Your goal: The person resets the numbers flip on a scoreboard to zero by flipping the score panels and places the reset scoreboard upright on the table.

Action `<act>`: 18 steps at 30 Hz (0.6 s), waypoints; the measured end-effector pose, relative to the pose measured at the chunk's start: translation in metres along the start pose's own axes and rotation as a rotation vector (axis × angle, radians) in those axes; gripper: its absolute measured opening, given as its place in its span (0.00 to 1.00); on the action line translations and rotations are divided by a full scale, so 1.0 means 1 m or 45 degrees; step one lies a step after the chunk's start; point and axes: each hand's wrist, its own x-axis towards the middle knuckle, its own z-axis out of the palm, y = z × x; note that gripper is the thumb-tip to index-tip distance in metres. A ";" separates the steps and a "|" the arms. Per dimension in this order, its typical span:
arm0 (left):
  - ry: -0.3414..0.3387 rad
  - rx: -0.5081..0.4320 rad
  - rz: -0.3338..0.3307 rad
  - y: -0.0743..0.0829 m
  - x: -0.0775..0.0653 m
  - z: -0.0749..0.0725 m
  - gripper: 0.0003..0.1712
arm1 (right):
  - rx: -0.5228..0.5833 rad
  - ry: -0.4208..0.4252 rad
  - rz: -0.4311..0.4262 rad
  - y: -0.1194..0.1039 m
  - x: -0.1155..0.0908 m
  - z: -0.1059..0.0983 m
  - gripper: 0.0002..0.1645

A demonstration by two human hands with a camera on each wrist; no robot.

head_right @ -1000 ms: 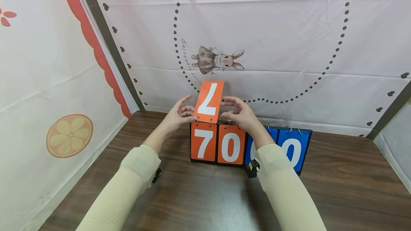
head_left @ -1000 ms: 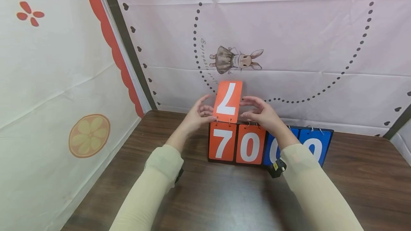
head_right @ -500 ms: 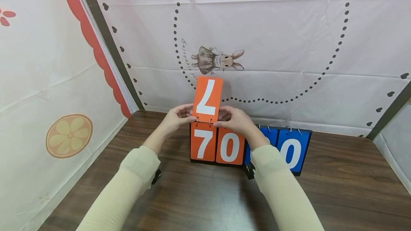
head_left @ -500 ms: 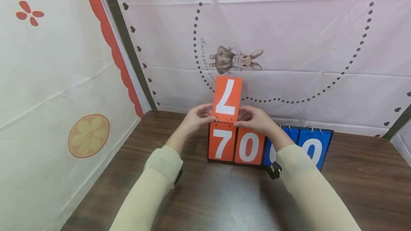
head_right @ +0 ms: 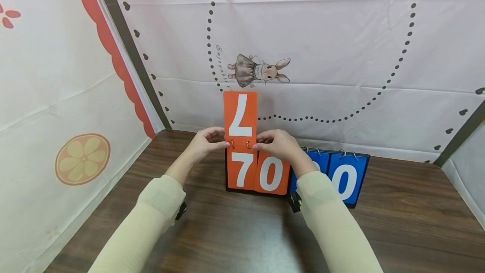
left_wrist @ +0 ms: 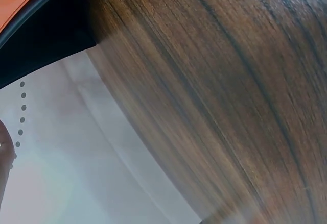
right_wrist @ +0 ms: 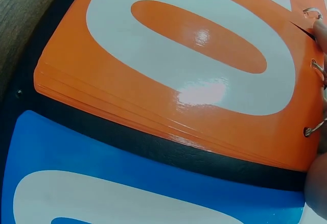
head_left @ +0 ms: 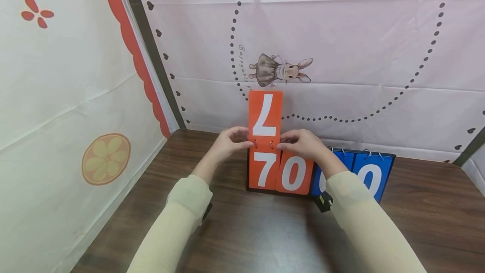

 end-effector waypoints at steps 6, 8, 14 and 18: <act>-0.011 0.017 0.021 -0.004 0.001 0.000 0.17 | 0.050 0.012 -0.080 0.003 0.000 -0.002 0.16; -0.021 0.023 0.054 -0.004 0.001 0.000 0.14 | 0.072 0.017 -0.103 0.005 0.001 -0.003 0.15; -0.062 0.013 0.171 -0.004 -0.002 0.000 0.09 | 0.158 0.026 -0.120 0.005 0.000 -0.005 0.12; -0.073 0.002 0.203 -0.005 -0.001 0.000 0.08 | 0.121 0.009 -0.130 0.005 -0.001 -0.005 0.18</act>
